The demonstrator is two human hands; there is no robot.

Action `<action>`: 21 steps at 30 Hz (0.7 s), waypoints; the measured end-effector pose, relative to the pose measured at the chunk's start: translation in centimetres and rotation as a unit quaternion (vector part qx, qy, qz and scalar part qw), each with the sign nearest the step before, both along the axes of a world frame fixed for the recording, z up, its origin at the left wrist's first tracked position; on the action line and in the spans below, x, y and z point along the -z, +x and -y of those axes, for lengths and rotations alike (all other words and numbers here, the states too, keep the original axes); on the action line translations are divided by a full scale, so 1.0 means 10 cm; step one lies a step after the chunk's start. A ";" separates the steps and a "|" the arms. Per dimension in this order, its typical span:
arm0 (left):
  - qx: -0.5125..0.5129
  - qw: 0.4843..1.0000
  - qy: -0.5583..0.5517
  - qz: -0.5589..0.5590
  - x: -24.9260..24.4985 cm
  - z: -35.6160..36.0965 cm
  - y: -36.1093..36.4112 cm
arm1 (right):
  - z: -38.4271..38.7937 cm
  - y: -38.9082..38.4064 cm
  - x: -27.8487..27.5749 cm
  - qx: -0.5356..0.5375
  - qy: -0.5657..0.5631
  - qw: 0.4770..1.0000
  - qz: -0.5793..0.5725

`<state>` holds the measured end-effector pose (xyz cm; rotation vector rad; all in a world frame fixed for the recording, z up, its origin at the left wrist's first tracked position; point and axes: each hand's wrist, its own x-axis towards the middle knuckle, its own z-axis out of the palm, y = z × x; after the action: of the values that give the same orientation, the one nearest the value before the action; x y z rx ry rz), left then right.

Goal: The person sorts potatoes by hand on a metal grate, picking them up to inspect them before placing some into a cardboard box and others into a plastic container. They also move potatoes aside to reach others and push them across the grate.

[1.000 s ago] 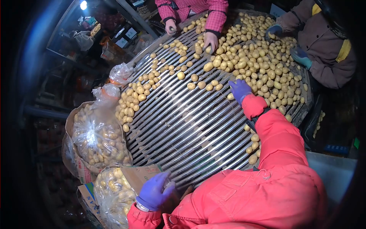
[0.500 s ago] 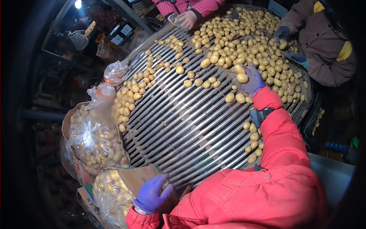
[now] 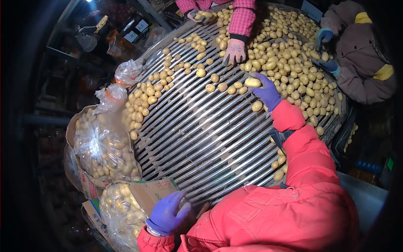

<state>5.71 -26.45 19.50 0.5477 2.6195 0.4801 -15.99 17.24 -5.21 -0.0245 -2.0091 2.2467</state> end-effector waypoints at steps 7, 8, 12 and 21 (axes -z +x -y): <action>0.000 1.000 0.001 0.004 0.00 0.01 0.00 | 0.17 -0.02 -0.03 0.062 0.142 0.980 -0.122; 0.001 1.000 0.002 0.001 0.01 0.01 0.00 | 0.17 -0.01 -0.05 0.055 0.094 0.990 -0.092; 0.002 1.000 0.005 0.001 0.01 0.03 0.01 | 0.30 0.07 -0.19 0.013 -0.134 0.988 0.074; 0.003 1.000 0.004 0.008 0.04 0.04 -0.02 | 1.64 -0.45 0.44 -0.072 0.280 0.953 -0.087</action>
<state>5.54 -26.88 19.07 0.5524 2.6020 0.4908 -20.51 0.88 -9.66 0.3687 -2.5239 1.5918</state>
